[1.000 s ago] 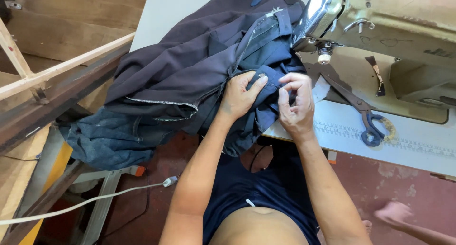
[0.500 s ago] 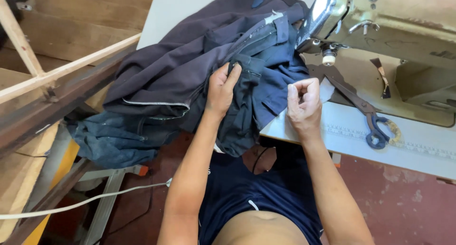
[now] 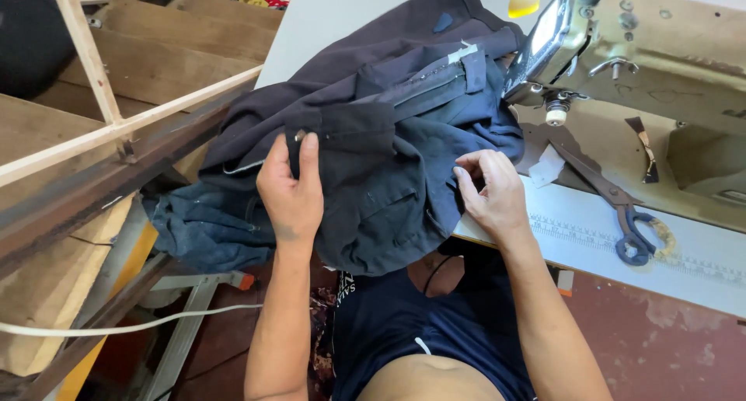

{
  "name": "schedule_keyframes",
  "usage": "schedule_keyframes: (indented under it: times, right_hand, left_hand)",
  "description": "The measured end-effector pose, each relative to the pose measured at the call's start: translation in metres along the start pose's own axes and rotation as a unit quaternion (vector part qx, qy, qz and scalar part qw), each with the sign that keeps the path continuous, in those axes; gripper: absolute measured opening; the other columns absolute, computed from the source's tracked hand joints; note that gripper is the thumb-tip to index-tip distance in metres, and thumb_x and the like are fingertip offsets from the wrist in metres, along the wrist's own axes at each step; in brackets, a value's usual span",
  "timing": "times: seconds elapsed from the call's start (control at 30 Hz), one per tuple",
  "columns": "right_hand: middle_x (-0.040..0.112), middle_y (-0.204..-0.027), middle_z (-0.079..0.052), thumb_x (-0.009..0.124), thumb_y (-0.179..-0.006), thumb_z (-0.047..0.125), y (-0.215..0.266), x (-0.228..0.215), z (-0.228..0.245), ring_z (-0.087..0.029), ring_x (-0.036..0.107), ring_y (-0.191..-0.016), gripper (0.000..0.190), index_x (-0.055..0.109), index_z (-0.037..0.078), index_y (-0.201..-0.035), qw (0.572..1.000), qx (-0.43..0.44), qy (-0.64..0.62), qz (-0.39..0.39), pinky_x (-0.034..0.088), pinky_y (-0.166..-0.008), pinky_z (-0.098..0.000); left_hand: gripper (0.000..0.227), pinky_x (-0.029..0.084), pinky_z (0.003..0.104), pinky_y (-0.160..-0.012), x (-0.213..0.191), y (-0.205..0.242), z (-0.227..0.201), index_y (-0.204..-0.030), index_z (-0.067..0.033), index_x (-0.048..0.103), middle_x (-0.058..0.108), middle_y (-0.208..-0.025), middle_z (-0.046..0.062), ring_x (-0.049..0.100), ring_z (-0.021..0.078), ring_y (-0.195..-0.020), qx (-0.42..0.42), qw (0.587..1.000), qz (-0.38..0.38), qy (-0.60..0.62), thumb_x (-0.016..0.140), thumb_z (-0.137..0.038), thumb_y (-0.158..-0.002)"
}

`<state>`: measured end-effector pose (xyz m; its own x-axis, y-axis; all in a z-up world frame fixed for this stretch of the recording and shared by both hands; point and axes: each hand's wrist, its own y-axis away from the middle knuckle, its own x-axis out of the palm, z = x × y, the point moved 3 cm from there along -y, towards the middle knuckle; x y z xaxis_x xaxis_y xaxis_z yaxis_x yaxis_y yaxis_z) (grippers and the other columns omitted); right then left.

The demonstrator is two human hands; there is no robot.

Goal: A person is inspecting and preparing a dark-colored jacket at a sewing workstation, checking seams and fabric alignment.

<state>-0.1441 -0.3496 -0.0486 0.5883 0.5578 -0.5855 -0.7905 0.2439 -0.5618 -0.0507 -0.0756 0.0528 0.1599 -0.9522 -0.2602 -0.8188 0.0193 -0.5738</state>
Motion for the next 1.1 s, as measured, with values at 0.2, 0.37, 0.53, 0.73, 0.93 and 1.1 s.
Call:
schedule_keyframes:
  times: [0.2,0.37,0.53,0.73,0.93,1.1]
  right_hand:
    - [0.068,-0.082,-0.001,0.075,-0.097,0.015,0.000,0.001,-0.001,-0.022,0.064,-0.075,0.008,0.072,0.014,-0.104,1.000,0.000,0.001,0.005,0.054,-0.075,-0.0354]
    - [0.068,-0.103,-0.012,0.076,-0.093,0.001,-0.017,-0.006,0.044,-0.031,0.066,-0.084,0.030,0.067,0.003,-0.122,0.997,-0.069,-0.006,-0.024,0.053,-0.081,-0.0417]
    - [0.059,-0.136,-0.017,0.086,-0.083,0.002,-0.050,0.001,0.071,-0.038,0.058,-0.113,0.059,0.061,0.002,-0.137,0.974,-0.186,0.125,-0.039,0.043,-0.096,-0.0493]
    - [0.067,-0.106,-0.004,0.078,-0.090,0.016,-0.057,0.015,0.048,-0.025,0.062,-0.115,0.027,0.071,0.014,-0.116,0.933,-0.261,0.248,0.000,0.028,-0.117,-0.0539]
    - [0.061,-0.082,0.000,0.072,-0.092,0.013,-0.022,0.000,0.065,-0.023,0.065,-0.085,0.006,0.071,0.016,-0.097,0.947,-0.258,0.190,0.020,0.044,-0.101,-0.0450]
    - [0.067,-0.102,-0.008,0.072,-0.091,0.012,0.014,0.001,0.077,-0.031,0.069,-0.095,0.024,0.071,0.010,-0.115,0.977,-0.168,0.110,0.066,0.055,-0.084,-0.0416]
  left_hand:
    - [0.022,0.057,0.037,-0.077,-0.044,0.042,0.008,-0.089,-0.0051,0.069,0.066,-0.072,0.011,0.068,0.0184,-0.079,-0.053,0.998,0.012,0.017,0.061,-0.015,-0.107]
    - [0.019,0.056,0.030,-0.066,-0.088,0.070,0.011,-0.088,-0.0028,0.066,0.061,-0.066,0.005,0.055,0.0069,-0.069,-0.087,0.993,-0.042,0.062,0.062,-0.010,-0.105]
    - [0.018,0.056,0.030,-0.066,-0.092,0.091,0.031,-0.088,-0.0024,0.068,0.064,-0.068,0.007,0.060,0.0080,-0.074,-0.097,0.990,-0.019,0.097,0.063,-0.011,-0.103]
    - [0.024,0.055,0.038,-0.087,-0.069,0.082,0.087,-0.102,0.0011,0.069,0.070,-0.090,0.016,0.066,0.0194,-0.097,-0.157,0.986,0.000,0.058,0.058,-0.019,-0.109]
    - [0.036,0.048,0.055,-0.103,-0.024,0.024,0.070,-0.129,0.0058,0.062,0.065,-0.121,0.029,0.060,0.0430,-0.123,-0.156,0.985,0.071,0.031,0.054,-0.023,-0.110]
    - [0.048,0.025,0.073,-0.113,0.073,-0.018,0.125,-0.142,0.0016,0.054,0.061,-0.139,0.026,0.054,0.0442,-0.133,-0.097,0.989,0.078,-0.083,0.049,-0.033,-0.110]
